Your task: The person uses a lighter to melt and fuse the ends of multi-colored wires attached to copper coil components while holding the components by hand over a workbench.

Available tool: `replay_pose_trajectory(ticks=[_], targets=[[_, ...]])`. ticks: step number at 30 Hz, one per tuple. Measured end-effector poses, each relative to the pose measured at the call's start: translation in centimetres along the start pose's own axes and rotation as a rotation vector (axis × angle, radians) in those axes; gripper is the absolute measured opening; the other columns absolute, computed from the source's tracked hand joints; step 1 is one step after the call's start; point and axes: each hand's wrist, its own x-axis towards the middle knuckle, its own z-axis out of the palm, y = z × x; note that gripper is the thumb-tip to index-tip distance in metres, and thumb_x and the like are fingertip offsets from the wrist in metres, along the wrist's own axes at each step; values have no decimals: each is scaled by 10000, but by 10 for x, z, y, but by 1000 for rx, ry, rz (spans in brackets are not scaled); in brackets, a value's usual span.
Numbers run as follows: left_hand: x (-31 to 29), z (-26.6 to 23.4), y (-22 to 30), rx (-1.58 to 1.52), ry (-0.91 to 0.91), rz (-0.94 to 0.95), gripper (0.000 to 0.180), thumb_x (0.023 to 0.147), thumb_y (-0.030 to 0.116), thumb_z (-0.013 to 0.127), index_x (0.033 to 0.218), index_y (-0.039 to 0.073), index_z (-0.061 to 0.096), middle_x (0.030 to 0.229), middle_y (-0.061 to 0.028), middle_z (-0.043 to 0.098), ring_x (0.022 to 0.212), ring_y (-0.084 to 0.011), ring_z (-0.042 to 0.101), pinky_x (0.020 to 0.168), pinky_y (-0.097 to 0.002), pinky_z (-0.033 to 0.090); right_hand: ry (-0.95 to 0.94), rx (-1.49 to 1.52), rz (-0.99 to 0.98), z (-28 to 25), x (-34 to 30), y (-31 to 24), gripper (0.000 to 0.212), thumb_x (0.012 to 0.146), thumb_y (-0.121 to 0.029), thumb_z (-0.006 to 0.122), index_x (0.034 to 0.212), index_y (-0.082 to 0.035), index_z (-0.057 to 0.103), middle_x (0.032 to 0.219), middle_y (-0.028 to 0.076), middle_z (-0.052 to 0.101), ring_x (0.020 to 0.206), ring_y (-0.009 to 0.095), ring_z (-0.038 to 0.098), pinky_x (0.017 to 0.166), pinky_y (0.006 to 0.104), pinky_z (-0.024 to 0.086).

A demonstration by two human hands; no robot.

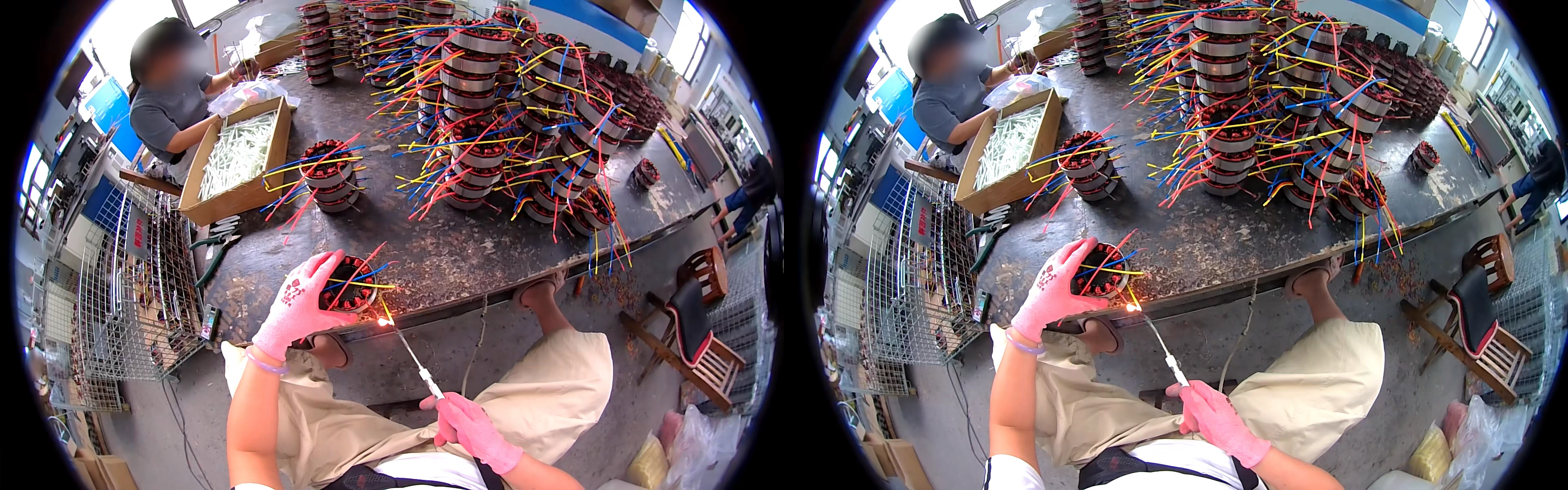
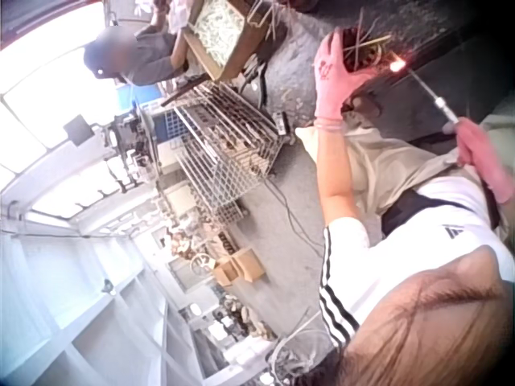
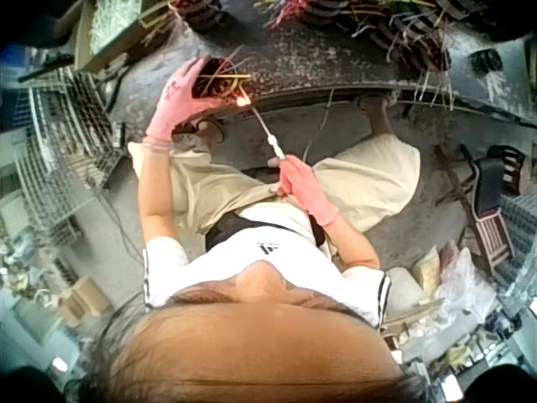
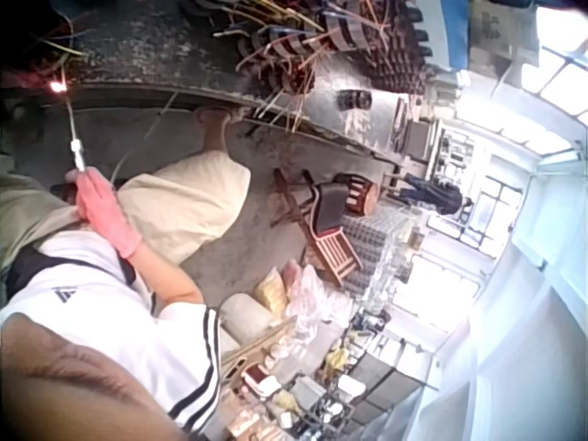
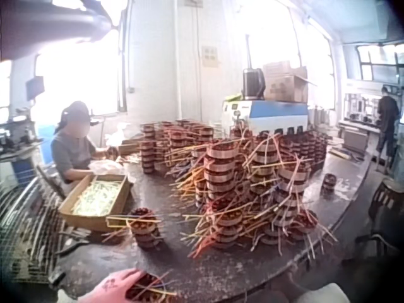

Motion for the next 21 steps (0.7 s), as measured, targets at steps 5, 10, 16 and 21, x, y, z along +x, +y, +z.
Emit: replay_pose_trajectory(ticks=[5, 10, 16, 21], targets=[[0, -1, 2, 13, -3, 0, 1018, 595, 261, 906, 1474, 53, 436, 1432, -204, 480, 1305, -391, 481, 1099, -435, 394, -5, -40, -3, 1, 1, -1, 383, 1075, -271, 441, 1236, 51, 572, 616, -26, 432, 538, 71, 398, 613, 273, 506], [1, -2, 2, 5, -4, 4, 1012, 593, 246, 903, 1470, 48, 440, 1429, -204, 483, 1304, -390, 484, 1097, -435, 397, 14, -15, 12, 2, 2, 0, 373, 1068, -265, 441, 1222, 40, 588, 612, -11, 444, 550, 85, 436, 618, 280, 507], [1, -1, 1, 26, 8, 26, 1006, 588, 232, 900, 1465, 44, 445, 1420, -205, 490, 1296, -393, 492, 1094, -437, 403, 10, -55, 4, -1, 2, 1, 370, 1063, -267, 441, 1221, 26, 602, 619, 0, 457, 572, 100, 472, 639, 288, 511], [1, 0, 1, 21, 13, 33, 1002, 582, 229, 900, 1459, 44, 451, 1411, -203, 497, 1293, -392, 494, 1091, -439, 408, 5, -25, -9, 1, 1, 0, 395, 1078, -289, 439, 1229, 49, 578, 620, -29, 435, 544, 64, 407, 614, 271, 517]])
